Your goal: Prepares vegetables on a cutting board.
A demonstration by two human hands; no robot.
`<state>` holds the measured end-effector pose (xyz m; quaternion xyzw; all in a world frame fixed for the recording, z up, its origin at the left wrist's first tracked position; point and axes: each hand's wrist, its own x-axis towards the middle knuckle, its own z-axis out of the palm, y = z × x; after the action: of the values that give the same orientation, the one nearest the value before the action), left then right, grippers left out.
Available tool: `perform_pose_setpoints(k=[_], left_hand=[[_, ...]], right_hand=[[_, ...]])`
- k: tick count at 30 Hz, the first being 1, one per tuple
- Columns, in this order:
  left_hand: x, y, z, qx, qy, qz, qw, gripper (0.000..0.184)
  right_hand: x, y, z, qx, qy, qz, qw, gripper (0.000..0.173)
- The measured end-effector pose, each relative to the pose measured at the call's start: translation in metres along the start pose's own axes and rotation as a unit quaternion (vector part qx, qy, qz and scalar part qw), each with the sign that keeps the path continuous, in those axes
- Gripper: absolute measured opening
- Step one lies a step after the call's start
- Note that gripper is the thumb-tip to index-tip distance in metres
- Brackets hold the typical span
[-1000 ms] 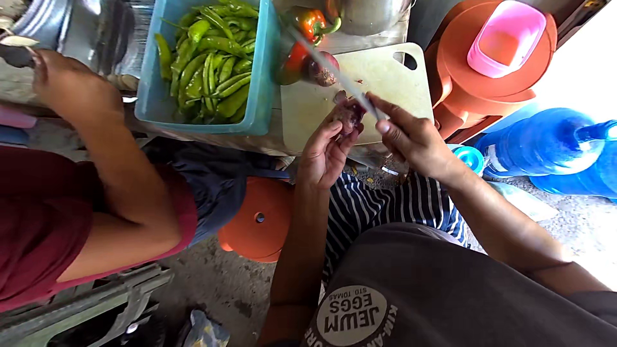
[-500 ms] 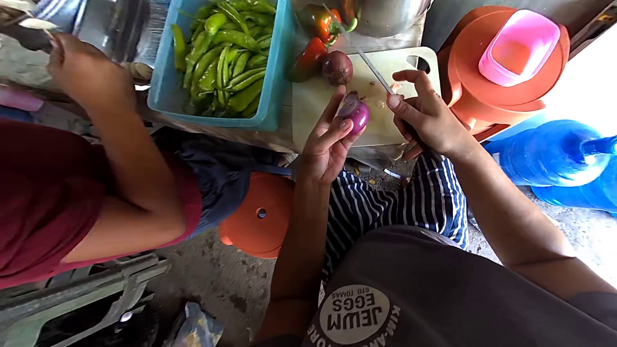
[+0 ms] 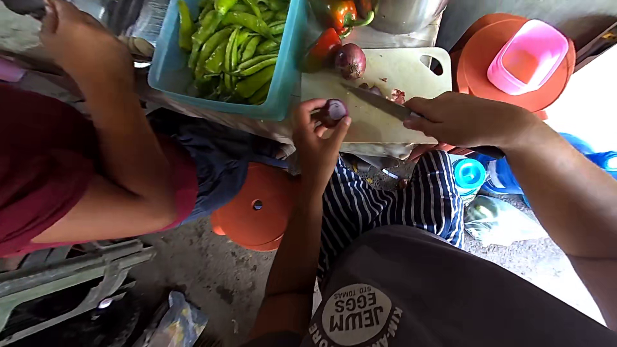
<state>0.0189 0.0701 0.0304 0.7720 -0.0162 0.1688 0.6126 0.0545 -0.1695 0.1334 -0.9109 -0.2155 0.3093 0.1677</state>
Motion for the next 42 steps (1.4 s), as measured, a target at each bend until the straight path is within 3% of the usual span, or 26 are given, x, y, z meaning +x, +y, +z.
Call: perform_pose_setpoints(k=[4, 9, 15, 19, 25, 29, 34, 39, 42], left_hand=[[0.003, -0.011, 0.009, 0.167, 0.003, 0.087, 0.982, 0.040], [0.001, -0.023, 0.003, 0.161, 0.033, 0.146, 0.975, 0.024], [0.002, -0.026, 0.003, 0.135, 0.044, 0.144, 0.979, 0.022], [0.004, -0.029, 0.000, 0.112, 0.039, 0.137, 0.983, 0.020], [0.002, -0.030, -0.003, 0.089, 0.036, 0.129, 0.987, 0.020], [0.000, -0.023, 0.000, 0.078, 0.041, 0.103, 0.991, 0.018], [0.001, -0.021, 0.001, 0.087, 0.042, 0.104, 0.990, 0.015], [0.003, -0.021, 0.002, 0.078, 0.047, 0.121, 0.989, 0.013], [0.002, -0.023, 0.001, 0.084, 0.049, 0.126, 0.987, 0.014]], right_hand=[[-0.005, -0.013, 0.018, -0.030, 0.074, -0.042, 0.996, 0.048], [-0.008, -0.041, 0.042, -0.079, 0.119, -0.035, 0.989, 0.057], [-0.018, -0.058, 0.049, -0.163, 0.128, -0.010, 0.978, 0.055], [-0.019, -0.052, 0.047, -0.166, 0.121, -0.039, 0.978, 0.055], [0.033, -0.059, 0.039, -0.110, 0.017, 0.003, 0.994, 0.056], [0.033, -0.048, 0.029, -0.058, 0.036, -0.026, 0.997, 0.054], [-0.005, -0.057, 0.038, -0.106, 0.132, -0.054, 0.984, 0.052], [-0.022, -0.062, 0.043, -0.148, 0.113, -0.040, 0.982, 0.054], [-0.007, -0.064, 0.046, -0.148, 0.086, -0.030, 0.985, 0.055]])
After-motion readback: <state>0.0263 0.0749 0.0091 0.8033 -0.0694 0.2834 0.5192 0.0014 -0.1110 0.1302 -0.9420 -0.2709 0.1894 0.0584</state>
